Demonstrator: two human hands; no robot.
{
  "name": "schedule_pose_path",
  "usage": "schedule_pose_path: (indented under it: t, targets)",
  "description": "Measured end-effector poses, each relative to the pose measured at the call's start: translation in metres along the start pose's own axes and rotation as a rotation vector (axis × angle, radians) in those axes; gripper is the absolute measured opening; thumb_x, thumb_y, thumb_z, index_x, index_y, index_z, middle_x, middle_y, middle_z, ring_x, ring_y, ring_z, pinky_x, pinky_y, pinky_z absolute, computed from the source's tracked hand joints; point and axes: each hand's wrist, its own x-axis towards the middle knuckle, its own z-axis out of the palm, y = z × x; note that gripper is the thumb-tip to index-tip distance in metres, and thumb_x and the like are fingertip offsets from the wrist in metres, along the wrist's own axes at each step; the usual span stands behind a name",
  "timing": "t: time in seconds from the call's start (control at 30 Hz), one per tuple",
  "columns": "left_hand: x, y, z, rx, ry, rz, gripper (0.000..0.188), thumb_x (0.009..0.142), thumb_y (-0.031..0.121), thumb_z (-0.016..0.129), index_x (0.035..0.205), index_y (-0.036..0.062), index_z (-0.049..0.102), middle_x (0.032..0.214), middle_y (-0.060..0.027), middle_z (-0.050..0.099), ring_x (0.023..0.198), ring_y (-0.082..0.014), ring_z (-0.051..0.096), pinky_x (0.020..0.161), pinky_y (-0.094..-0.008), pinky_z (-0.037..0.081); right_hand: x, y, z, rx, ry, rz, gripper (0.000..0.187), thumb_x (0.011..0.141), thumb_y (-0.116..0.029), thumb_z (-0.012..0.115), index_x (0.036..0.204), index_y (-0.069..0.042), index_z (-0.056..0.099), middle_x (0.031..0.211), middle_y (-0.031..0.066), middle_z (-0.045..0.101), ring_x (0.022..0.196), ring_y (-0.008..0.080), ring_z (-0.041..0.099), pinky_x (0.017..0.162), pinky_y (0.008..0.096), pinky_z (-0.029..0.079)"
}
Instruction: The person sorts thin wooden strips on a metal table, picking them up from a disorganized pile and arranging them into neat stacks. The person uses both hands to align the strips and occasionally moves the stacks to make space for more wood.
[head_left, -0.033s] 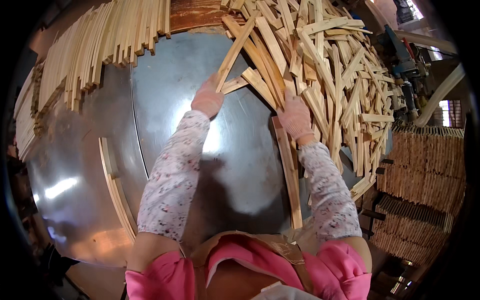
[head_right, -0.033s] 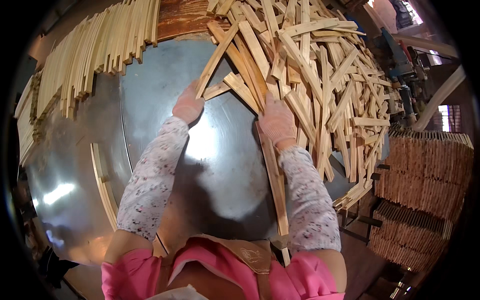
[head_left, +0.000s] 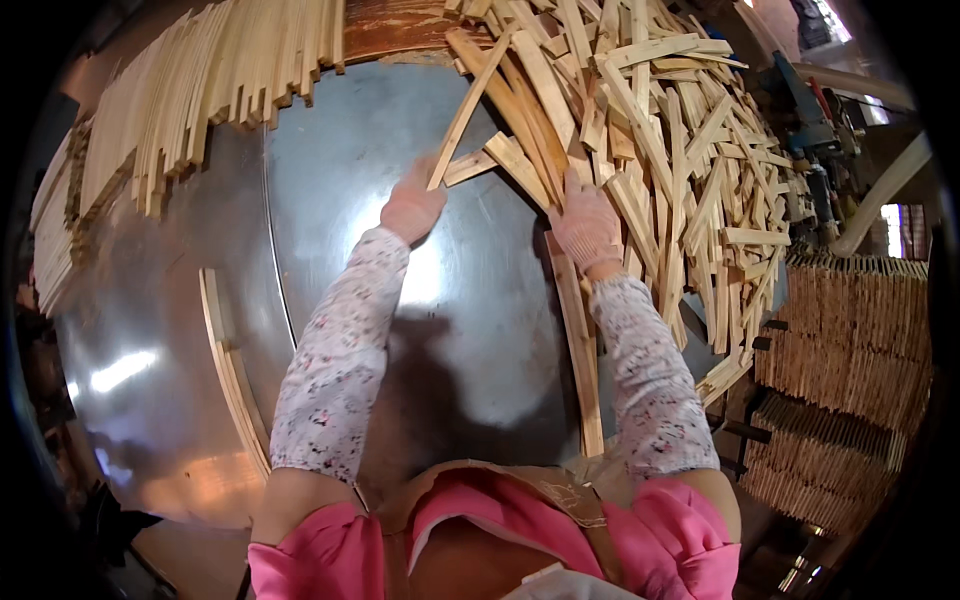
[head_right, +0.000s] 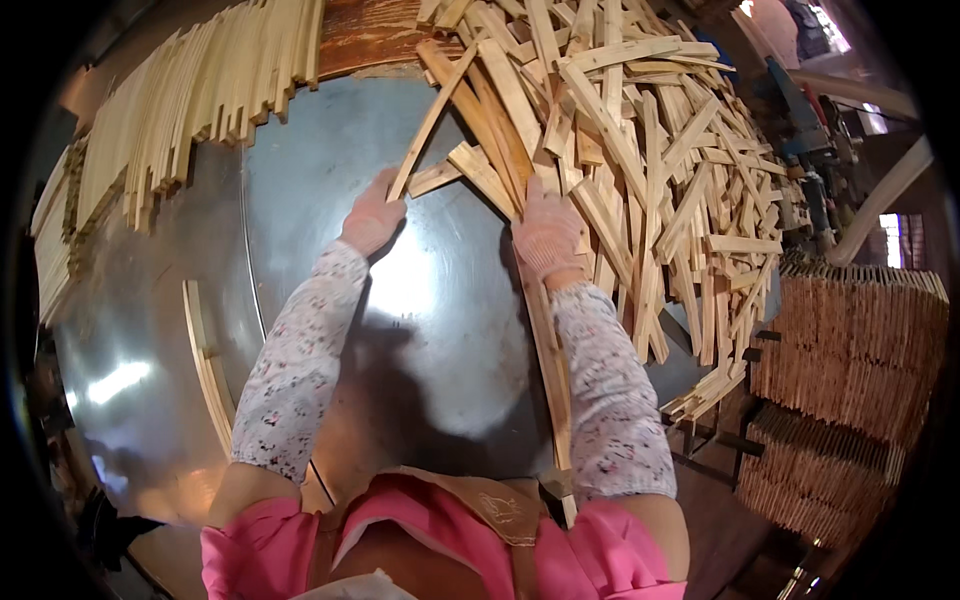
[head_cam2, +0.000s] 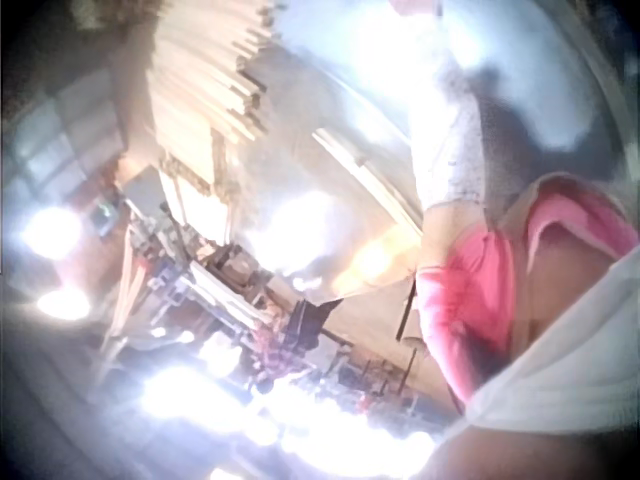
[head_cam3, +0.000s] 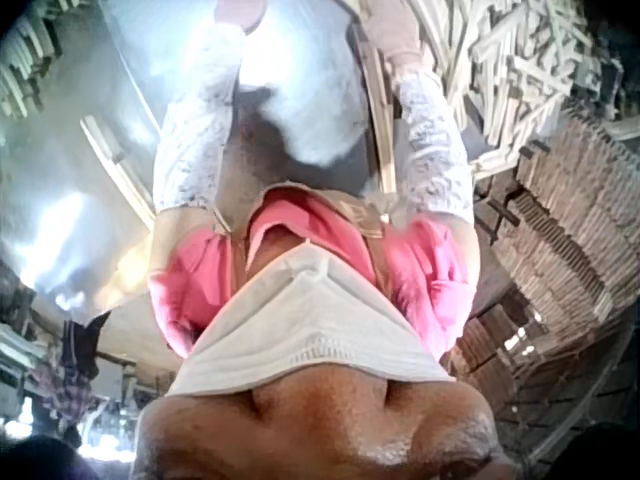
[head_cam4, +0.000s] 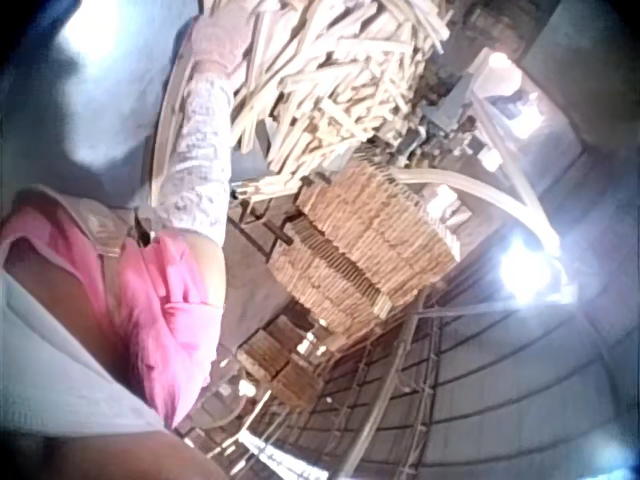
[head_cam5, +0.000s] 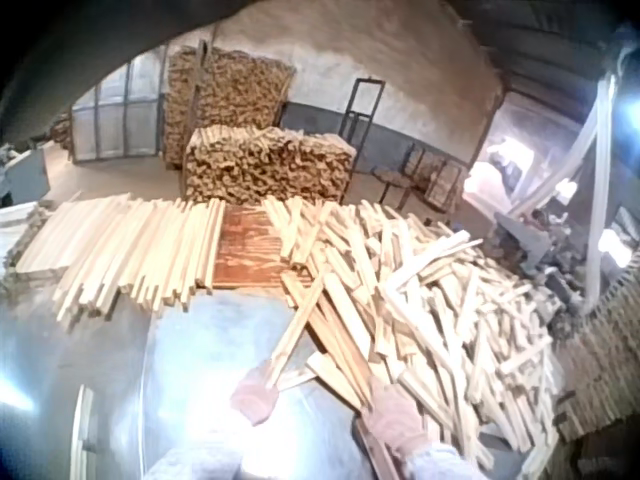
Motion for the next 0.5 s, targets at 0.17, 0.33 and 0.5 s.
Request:
schedule_pose_path:
  t: [0.17,0.33,0.5]
  targets:
    - [-0.143,-0.036,-0.036,-1.228,-0.391,-0.293,0.057,0.096,0.025,0.064,0.144,-0.0045,0.052,0.107,-0.0145,0.070,0.079,-0.0193,0.068,0.073,-0.0366,0.062,0.018,0.023,0.025,0.222,-0.116,0.095,0.067,0.093,-0.032,0.073,0.148,0.000,0.050,0.114,0.0281,0.075,0.109,0.0411,0.074,0.097,0.0485,0.058]
    - [-0.264,-0.045,-0.052,-1.344,-0.229,-0.358,0.075,0.100,0.042,0.072,0.156,0.0012,0.043,0.114,-0.0133,0.067,0.085,-0.0183,0.067,0.076,-0.0360,0.062,-0.085,-0.037,0.003,1.417,-0.491,0.181,0.062,0.099,-0.040,0.072,0.142,0.004,0.063,0.107,0.0176,0.075,0.093,0.0242,0.075,0.084,0.0380,0.061]
    - [-0.322,-0.063,0.055,-0.728,0.009,-0.183,0.082,0.090,0.015,0.079,0.159,0.0033,0.036,0.116,-0.0113,0.066,0.094,-0.0233,0.071,0.080,-0.0366,0.062,-0.252,-0.115,0.058,0.679,-0.146,-0.658,0.038,0.103,-0.010,0.057,0.141,-0.010,0.063,0.132,0.0296,0.069,0.106,0.0466,0.073,0.095,0.0500,0.060]
